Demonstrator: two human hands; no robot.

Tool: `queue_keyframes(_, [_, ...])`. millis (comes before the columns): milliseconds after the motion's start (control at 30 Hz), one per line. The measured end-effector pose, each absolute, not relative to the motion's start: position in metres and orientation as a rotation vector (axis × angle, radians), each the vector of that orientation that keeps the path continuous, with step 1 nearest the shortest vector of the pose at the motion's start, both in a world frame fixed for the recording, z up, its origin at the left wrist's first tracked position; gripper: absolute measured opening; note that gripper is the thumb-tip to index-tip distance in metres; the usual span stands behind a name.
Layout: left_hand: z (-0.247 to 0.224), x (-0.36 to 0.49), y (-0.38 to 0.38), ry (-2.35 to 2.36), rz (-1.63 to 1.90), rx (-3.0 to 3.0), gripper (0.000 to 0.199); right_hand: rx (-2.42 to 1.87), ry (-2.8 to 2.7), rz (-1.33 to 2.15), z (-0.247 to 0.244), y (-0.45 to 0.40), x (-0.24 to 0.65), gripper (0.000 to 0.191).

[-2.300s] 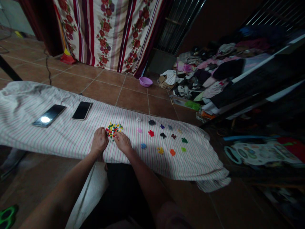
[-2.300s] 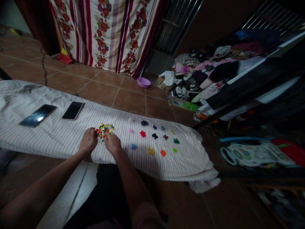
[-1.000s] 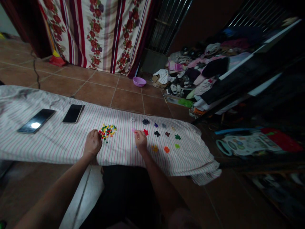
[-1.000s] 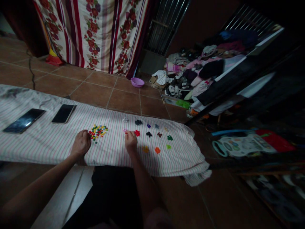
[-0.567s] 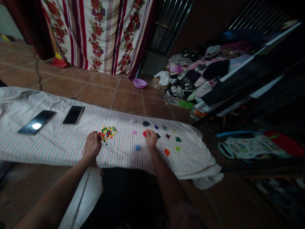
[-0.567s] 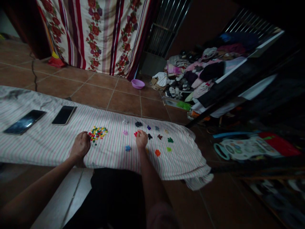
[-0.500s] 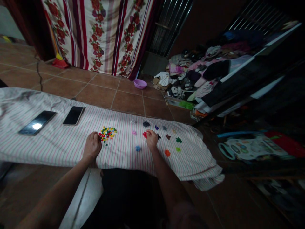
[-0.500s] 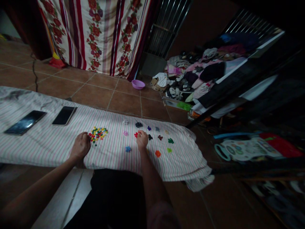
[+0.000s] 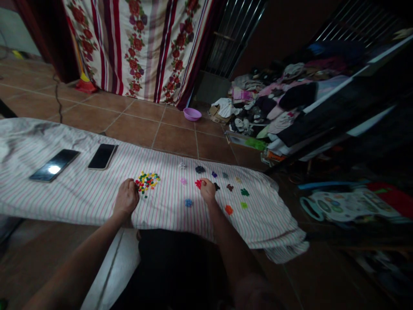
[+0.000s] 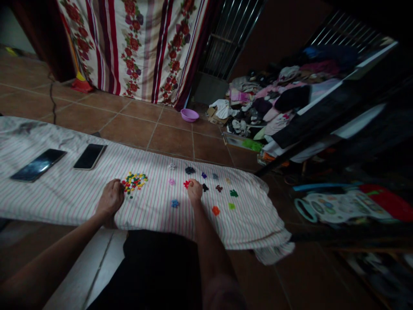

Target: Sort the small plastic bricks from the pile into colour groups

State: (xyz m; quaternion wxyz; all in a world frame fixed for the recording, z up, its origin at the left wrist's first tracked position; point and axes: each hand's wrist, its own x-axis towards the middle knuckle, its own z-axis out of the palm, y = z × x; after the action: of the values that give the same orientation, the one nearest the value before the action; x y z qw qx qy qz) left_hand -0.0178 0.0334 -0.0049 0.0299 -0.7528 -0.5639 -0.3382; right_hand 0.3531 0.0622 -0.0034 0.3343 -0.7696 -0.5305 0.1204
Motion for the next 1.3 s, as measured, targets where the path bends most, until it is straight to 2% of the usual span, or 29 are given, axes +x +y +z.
queue_keyframes(200, [-0.004,-0.018,0.033,-1.784,-1.047,-2.319,0.011,-2.006,-1.386,0.332,0.001,0.062,0.355,0.036])
queue_keyframes(467, [-0.004,-0.016,0.033,-1.842,-1.038,-2.313,0.011,-1.74,-1.544,0.092,0.022,0.062,0.317,0.033])
queue_keyframes(800, [-0.002,-0.015,0.032,-1.818,-1.064,-2.315,0.012,-1.532,-1.915,0.488,0.014,0.063,0.217,0.029])
queue_keyframes(1300, [-0.003,-0.014,0.032,-1.813,-1.069,-2.299,0.011,-2.012,-1.893,0.488,0.029,0.074,0.167,0.018])
